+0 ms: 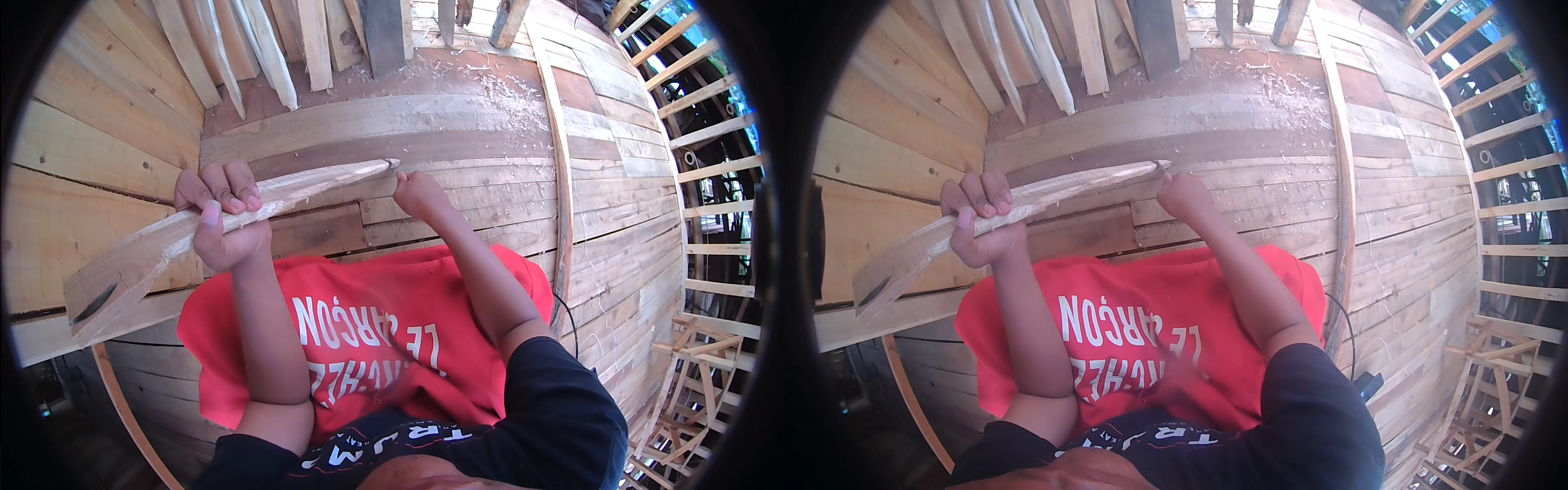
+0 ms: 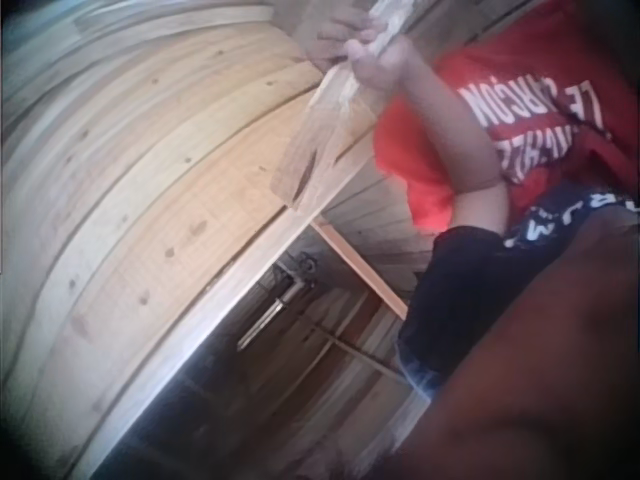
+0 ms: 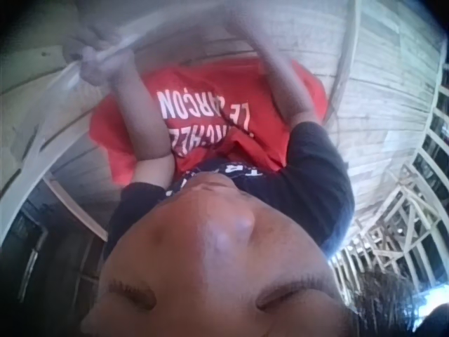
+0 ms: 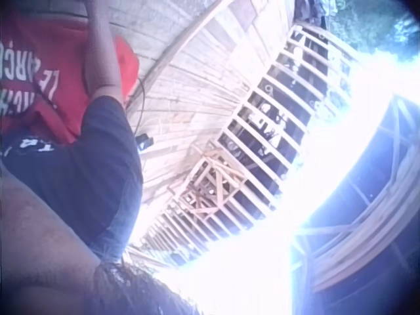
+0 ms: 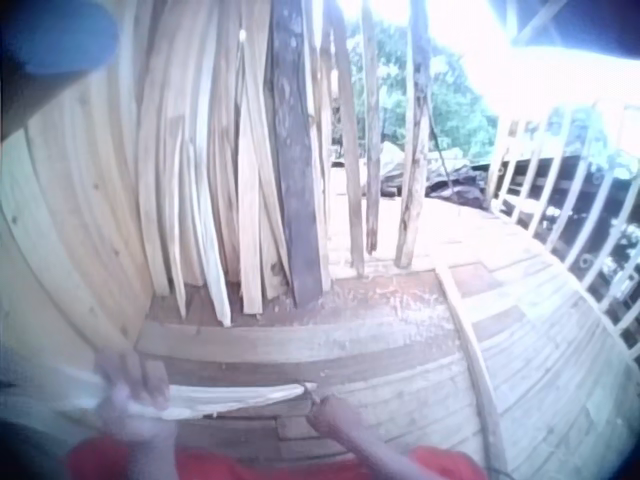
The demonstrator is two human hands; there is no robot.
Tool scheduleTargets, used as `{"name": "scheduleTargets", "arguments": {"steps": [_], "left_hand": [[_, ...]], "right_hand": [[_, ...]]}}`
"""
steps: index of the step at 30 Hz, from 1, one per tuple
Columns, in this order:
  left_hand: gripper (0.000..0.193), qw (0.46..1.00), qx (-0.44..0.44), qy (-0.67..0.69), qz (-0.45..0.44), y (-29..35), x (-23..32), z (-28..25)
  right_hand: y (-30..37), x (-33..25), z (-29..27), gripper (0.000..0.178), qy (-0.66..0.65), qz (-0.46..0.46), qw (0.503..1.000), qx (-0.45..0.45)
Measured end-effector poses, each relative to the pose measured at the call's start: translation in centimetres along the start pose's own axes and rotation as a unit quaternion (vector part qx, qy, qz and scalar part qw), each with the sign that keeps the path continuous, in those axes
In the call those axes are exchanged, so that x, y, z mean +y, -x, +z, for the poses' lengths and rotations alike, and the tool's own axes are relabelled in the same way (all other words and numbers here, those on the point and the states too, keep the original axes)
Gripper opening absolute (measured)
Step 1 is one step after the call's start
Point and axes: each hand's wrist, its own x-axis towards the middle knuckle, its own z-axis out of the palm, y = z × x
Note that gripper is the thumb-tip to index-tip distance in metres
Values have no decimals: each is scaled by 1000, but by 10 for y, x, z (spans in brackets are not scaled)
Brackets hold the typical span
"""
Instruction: The person carves a long, thin piece of wood using a knife. They hold the wood in their left hand and use the knife in their right hand to shave off thin strips of wood, refining the shape of the piece. The person works steadily, rotating the wood to access different sides.
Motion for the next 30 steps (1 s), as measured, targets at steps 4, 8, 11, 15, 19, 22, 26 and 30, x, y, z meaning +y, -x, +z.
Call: {"name": "scheduleTargets", "arguments": {"steps": [4, 8, 11, 15, 19, 22, 26, 30], "left_hand": [[20, 1000, -13, -7, 1, 7, 2, 1], [20, 1000, -9, 20, -5, 2, 0, -14], [20, 999, -7, 32, -10, -1, -1, -24], [20, 999, -29, 27, -11, 1, 2, -19], [19, 997, -61, 34, -18, 3, 1, 2], [16, 996, -82, 18, -33, 3, 1, 6], [21, 994, -95, -48, -25, -2, -1, 12], [53, 979, -11, -202, -10, -9, 11, 41]], "right_hand": [[60, -80, -34, 50, -97, -121, 986, -61], [43, -62, -28, 50, -169, -110, 972, -118], [41, -61, -15, 50, -127, -153, 979, -46], [68, -98, -41, 47, -47, -106, 992, -55], [52, -62, -23, 47, -5, -76, 997, 14], [4, 1, -3, 51, 40, 28, 999, 1], [-21, 25, 12, 55, -16, 70, 997, -32], [-28, 43, 25, 57, 21, 32, 999, 7]]}}
